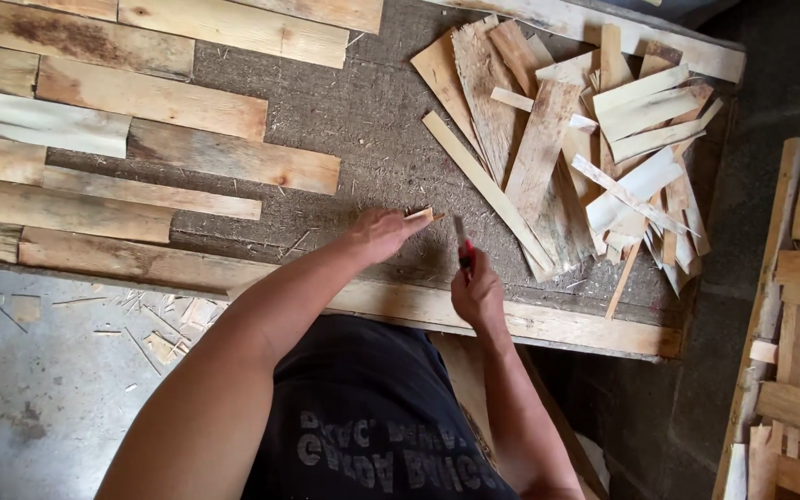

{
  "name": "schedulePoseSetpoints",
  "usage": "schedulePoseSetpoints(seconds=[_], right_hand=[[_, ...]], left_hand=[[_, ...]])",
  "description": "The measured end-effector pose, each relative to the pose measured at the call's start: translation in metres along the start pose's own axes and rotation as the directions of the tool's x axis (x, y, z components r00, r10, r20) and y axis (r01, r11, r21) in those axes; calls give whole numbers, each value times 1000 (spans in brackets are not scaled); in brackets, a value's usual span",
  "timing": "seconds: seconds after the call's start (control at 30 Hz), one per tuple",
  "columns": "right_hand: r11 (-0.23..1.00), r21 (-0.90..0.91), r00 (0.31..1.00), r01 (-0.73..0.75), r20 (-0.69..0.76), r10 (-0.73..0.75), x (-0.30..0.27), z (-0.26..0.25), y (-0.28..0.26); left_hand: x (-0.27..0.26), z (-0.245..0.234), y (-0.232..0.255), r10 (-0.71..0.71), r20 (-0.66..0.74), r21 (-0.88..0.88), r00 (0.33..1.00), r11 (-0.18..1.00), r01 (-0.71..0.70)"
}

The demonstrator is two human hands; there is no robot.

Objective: Fitting thin wood planks together and trimming them with a utility knife to match the pattern.

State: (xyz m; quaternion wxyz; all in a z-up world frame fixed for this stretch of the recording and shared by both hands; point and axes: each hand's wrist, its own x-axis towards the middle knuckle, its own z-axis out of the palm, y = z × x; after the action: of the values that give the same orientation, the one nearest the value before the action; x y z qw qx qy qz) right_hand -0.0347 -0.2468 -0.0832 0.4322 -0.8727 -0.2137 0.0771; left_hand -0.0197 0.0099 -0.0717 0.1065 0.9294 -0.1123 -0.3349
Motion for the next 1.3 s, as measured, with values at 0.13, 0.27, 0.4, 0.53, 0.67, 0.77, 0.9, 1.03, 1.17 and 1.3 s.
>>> schedulePoseSetpoints(seconds=[0.13,0.27,0.4,0.53,0.67,0.77,0.9,1.03,1.17,1.3], right_hand=[[880,-8,880,-475,18,475,44,-3,-22],[673,447,786,-589,124,605,73,1,-33],[588,574,804,-569,241,543,88,-4,-64],[430,713,802,-553,316,508,88,3,-35],[195,853,861,-483,423,284,85,-12,-29],[644,655,908,-396,178,378,91,-30,-50],[853,453,876,-259,-263,405,97,-51,-30],[870,405,797,-280,-407,446,94,-51,-47],[787,458,882,-413,-15,471,82,-37,-104],[819,487,948,-304,236,212,60,7,-108]], left_hand=[[-12,-1,0,-15,-69,-128,998,992,6],[-32,1,-3,25,-214,-214,977,974,-72],[-51,-3,-5,74,-330,-209,941,966,-149],[-60,1,-14,56,-365,-238,929,959,-152],[-76,-1,-26,24,-382,-360,924,917,-173],[-87,-2,-40,-47,-417,-455,908,875,-164],[-111,-63,-47,-230,-438,-581,869,810,-79],[-93,-91,-78,-364,-461,-723,810,683,-105],[-81,-131,-91,-478,-639,-747,603,573,-338],[-50,-136,-95,-565,-624,-772,540,338,-539]])
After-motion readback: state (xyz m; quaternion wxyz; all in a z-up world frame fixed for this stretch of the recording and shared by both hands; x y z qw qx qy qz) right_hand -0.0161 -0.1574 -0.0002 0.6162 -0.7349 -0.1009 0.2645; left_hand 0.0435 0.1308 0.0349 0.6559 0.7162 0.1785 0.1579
